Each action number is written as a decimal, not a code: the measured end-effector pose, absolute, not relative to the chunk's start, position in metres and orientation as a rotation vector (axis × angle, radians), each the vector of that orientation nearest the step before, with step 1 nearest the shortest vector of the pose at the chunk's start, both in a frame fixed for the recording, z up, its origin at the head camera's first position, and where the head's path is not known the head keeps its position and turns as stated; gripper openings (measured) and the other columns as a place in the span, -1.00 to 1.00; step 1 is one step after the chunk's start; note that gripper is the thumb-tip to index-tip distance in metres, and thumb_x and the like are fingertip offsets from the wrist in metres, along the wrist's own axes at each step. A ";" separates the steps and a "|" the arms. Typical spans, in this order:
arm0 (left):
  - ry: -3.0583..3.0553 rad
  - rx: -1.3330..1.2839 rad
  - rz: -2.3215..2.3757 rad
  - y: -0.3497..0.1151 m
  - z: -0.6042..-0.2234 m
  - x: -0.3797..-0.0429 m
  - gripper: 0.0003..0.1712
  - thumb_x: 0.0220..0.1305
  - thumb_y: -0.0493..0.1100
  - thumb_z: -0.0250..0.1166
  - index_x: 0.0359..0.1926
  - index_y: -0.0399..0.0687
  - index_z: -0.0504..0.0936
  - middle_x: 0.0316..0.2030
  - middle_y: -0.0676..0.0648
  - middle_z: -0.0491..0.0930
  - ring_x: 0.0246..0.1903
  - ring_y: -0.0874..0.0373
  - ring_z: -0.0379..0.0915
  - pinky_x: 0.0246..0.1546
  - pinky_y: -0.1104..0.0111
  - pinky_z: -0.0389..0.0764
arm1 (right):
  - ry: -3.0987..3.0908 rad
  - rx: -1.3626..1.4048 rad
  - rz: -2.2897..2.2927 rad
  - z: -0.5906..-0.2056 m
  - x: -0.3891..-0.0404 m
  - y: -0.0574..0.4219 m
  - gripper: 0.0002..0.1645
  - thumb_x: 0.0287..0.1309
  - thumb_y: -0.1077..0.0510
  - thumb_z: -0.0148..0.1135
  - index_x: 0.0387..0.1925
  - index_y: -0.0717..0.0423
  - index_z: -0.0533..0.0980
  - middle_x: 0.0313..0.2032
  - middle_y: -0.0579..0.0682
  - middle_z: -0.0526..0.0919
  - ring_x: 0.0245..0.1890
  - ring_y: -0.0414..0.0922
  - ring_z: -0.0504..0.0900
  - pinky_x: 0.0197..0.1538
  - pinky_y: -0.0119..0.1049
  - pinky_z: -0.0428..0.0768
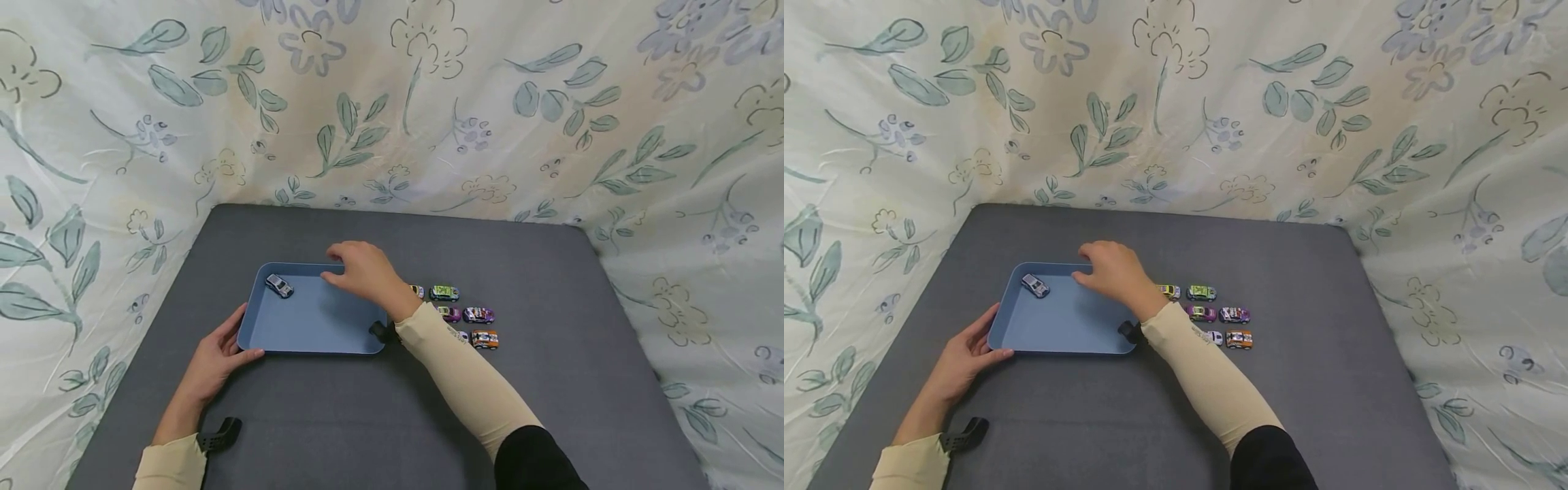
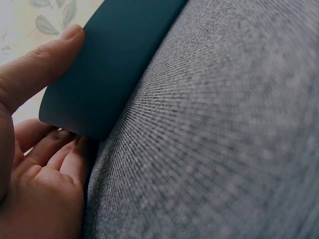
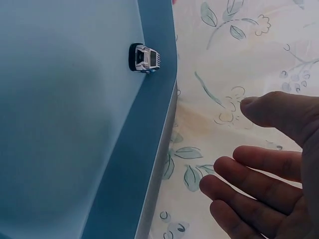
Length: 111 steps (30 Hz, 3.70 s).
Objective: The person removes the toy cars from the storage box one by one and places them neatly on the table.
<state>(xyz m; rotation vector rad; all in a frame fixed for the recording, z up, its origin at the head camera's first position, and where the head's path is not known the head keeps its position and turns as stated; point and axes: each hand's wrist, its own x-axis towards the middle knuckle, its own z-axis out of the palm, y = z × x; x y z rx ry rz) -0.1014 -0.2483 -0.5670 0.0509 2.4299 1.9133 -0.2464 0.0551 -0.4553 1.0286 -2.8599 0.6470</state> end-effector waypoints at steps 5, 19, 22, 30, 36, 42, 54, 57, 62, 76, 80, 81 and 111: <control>2.433 0.056 1.915 -0.248 -0.567 -0.102 0.20 0.33 -0.34 0.57 0.75 -0.18 -0.01 0.66 -0.40 0.05 0.59 -0.26 0.10 0.19 0.68 0.41 | -2.853 1.037 0.630 -0.458 -0.248 0.046 -0.49 0.44 -0.11 0.46 0.24 0.08 0.71 0.10 -0.04 0.78 0.06 -0.15 0.71 0.14 -0.18 0.66; 2.421 0.036 1.911 -0.247 -0.563 -0.103 0.21 0.32 -0.34 0.57 0.75 -0.19 -0.03 0.66 -0.39 0.04 0.59 -0.32 0.07 0.20 0.67 0.41 | -2.900 1.061 0.578 -0.474 -0.256 0.017 -0.51 0.47 -0.14 0.41 0.24 0.05 0.72 0.09 -0.01 0.78 0.01 -0.15 0.71 0.06 -0.21 0.67; 2.421 0.028 1.911 -0.248 -0.563 -0.103 0.21 0.32 -0.34 0.57 0.75 -0.18 -0.03 0.66 -0.37 0.04 0.59 -0.32 0.05 0.20 0.69 0.40 | -2.904 1.060 0.561 -0.479 -0.256 0.012 -0.50 0.48 -0.14 0.41 0.25 0.06 0.72 0.08 -0.02 0.78 -0.01 -0.15 0.71 0.03 -0.21 0.67; 2.398 0.066 1.949 -0.248 -0.565 -0.102 0.19 0.32 -0.41 0.54 0.75 -0.19 -0.01 0.66 -0.41 0.03 0.58 -0.38 0.04 0.19 0.68 0.42 | -2.946 1.065 0.489 -0.490 -0.258 0.000 -0.49 0.47 -0.16 0.41 0.26 0.02 0.71 0.08 -0.08 0.78 0.00 -0.17 0.72 0.03 -0.23 0.69; 2.405 0.070 1.951 -0.248 -0.567 -0.101 0.18 0.32 -0.41 0.54 0.75 -0.19 -0.01 0.66 -0.40 0.04 0.57 -0.39 0.06 0.17 0.68 0.43 | -2.947 1.090 0.462 -0.494 -0.258 -0.009 -0.50 0.46 -0.16 0.42 0.24 0.02 0.71 0.07 -0.08 0.78 -0.01 -0.17 0.73 0.01 -0.23 0.70; 2.408 0.075 1.945 -0.247 -0.569 -0.101 0.18 0.33 -0.39 0.54 0.75 -0.18 -0.01 0.66 -0.41 0.04 0.57 -0.39 0.06 0.17 0.68 0.43 | -2.963 1.104 0.422 -0.500 -0.257 -0.020 -0.53 0.46 -0.18 0.42 0.19 0.00 0.72 0.03 -0.10 0.78 -0.13 -0.21 0.69 -0.09 -0.25 0.68; 2.421 0.074 1.938 -0.246 -0.567 -0.098 0.17 0.33 -0.39 0.55 0.74 -0.20 0.01 0.66 -0.39 0.04 0.57 -0.41 0.05 0.19 0.68 0.42 | -2.983 1.122 0.395 -0.508 -0.256 -0.039 -0.66 0.46 -0.15 0.42 0.04 -0.04 0.73 -0.22 -0.19 0.70 -0.38 -0.25 0.55 -0.31 -0.33 0.55; 2.415 0.075 1.940 -0.246 -0.565 -0.098 0.16 0.33 -0.39 0.54 0.74 -0.20 0.02 0.66 -0.39 0.05 0.57 -0.39 0.06 0.19 0.68 0.42 | -2.991 1.106 0.400 -0.510 -0.257 -0.041 -0.70 0.46 -0.15 0.42 -0.01 -0.06 0.73 -0.28 -0.21 0.67 -0.39 -0.26 0.53 -0.32 -0.34 0.52; 2.406 0.073 1.942 -0.246 -0.563 -0.098 0.16 0.33 -0.40 0.54 0.74 -0.20 0.02 0.65 -0.39 0.06 0.57 -0.38 0.07 0.19 0.67 0.43 | -2.993 1.095 0.416 -0.514 -0.258 -0.046 -0.73 0.45 -0.16 0.43 -0.26 -0.09 0.66 -0.43 -0.20 0.60 -0.48 -0.26 0.50 -0.40 -0.36 0.44; 2.405 0.046 1.939 -0.248 -0.561 -0.099 0.18 0.31 -0.39 0.55 0.74 -0.19 0.02 0.66 -0.38 0.05 0.58 -0.38 0.04 0.20 0.68 0.41 | -2.985 1.024 0.477 -0.515 -0.255 -0.050 -0.73 0.38 0.14 0.41 -0.43 -0.02 0.52 -0.53 -0.14 0.44 -0.54 -0.23 0.35 -0.50 -0.34 0.34; 2.425 0.047 1.924 -0.248 -0.561 -0.099 0.18 0.30 -0.39 0.56 0.74 -0.19 0.03 0.65 -0.39 0.06 0.57 -0.39 0.05 0.19 0.68 0.41 | -3.000 1.016 0.502 -0.515 -0.255 -0.045 -0.75 0.32 0.24 0.35 -0.44 -0.02 0.49 -0.52 -0.15 0.39 -0.53 -0.23 0.29 -0.48 -0.35 0.26; 2.428 0.048 1.921 -0.248 -0.561 -0.099 0.18 0.30 -0.39 0.56 0.74 -0.19 0.03 0.65 -0.39 0.06 0.57 -0.39 0.05 0.19 0.68 0.40 | -3.003 1.020 0.498 -0.515 -0.255 -0.044 -0.76 0.33 0.24 0.34 -0.44 -0.02 0.49 -0.52 -0.14 0.39 -0.52 -0.23 0.27 -0.46 -0.36 0.24; 2.430 0.073 1.933 -0.245 -0.565 -0.097 0.19 0.30 -0.42 0.55 0.74 -0.22 0.00 0.64 -0.44 0.05 0.58 -0.30 0.09 0.20 0.68 0.41 | -2.976 1.029 0.675 -0.480 -0.240 0.035 -0.75 0.46 0.19 0.38 0.09 0.10 0.76 -0.05 0.00 0.74 -0.14 -0.17 0.67 -0.10 -0.32 0.63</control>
